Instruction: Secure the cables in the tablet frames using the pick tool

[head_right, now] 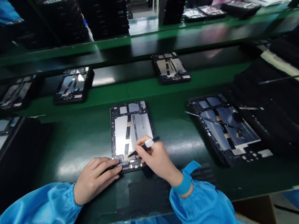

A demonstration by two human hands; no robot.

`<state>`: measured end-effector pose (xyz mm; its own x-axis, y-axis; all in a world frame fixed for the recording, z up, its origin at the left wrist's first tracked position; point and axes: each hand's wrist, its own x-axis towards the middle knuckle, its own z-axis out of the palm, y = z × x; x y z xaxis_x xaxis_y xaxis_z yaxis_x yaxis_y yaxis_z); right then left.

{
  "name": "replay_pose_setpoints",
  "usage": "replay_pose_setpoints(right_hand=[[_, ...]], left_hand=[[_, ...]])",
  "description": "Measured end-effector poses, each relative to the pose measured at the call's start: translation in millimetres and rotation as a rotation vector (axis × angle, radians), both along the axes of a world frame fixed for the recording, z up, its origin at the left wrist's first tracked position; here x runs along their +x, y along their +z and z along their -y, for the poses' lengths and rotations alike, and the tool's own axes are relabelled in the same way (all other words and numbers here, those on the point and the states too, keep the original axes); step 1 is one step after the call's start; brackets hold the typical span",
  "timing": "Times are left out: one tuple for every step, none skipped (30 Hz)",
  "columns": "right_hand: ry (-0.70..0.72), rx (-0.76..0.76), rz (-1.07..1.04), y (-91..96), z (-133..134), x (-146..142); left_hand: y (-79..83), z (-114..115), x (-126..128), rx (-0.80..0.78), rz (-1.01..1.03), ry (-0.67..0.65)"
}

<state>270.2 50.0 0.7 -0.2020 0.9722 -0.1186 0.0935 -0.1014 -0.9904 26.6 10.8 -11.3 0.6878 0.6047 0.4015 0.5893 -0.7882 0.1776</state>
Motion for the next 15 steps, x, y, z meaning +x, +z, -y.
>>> replay_pose_setpoints(right_hand=[[-0.055,0.0,-0.03,-1.9,0,1],[-0.127,0.006,-0.059,-4.2,0,2],[-0.206,0.025,-0.087,-6.9,0,4],[-0.286,0.046,-0.111,-9.8,0,6],[-0.366,0.074,-0.137,-12.8,-1,8],[-0.42,0.096,-0.16,-15.9,-3,10],[-0.462,0.112,-0.182,-18.8,-4,12],[-0.493,0.126,-0.198,-21.3,-5,13],[-0.505,0.136,-0.207,-23.4,-6,13],[-0.508,0.145,-0.208,-25.1,-6,13],[-0.504,0.153,-0.199,-26.2,-6,13],[-0.495,0.162,-0.181,-26.7,-6,12],[-0.487,0.171,-0.158,-26.6,-6,11],[-0.48,0.184,-0.133,-25.9,-5,10],[-0.474,0.199,-0.111,-24.5,-5,10]], left_hand=[[1.2,-2,5,0.022,0.003,-0.014],[2.2,-6,11,0.025,0.001,-0.027],[2.7,-12,17,-0.005,0.003,-0.026],[2.4,-22,23,-0.055,0.014,-0.005],[1.6,-36,29,-0.111,0.032,0.033],[0.3,-54,34,-0.173,0.066,0.086],[-1.2,-75,39,-0.199,0.098,0.14],[-2.4,-100,43,-0.197,0.121,0.182],[-3.2,-127,47,-0.19,0.151,0.221],[-3.4,-154,50,-0.188,0.188,0.265],[-3.0,-179,52,-0.185,0.235,0.307],[-2.3,-202,54,-0.183,0.285,0.348],[-1.4,-220,54,-0.183,0.34,0.387],[-0.6,-233,53,-0.184,0.4,0.428],[0.0,-242,49,-0.183,0.466,0.474]])
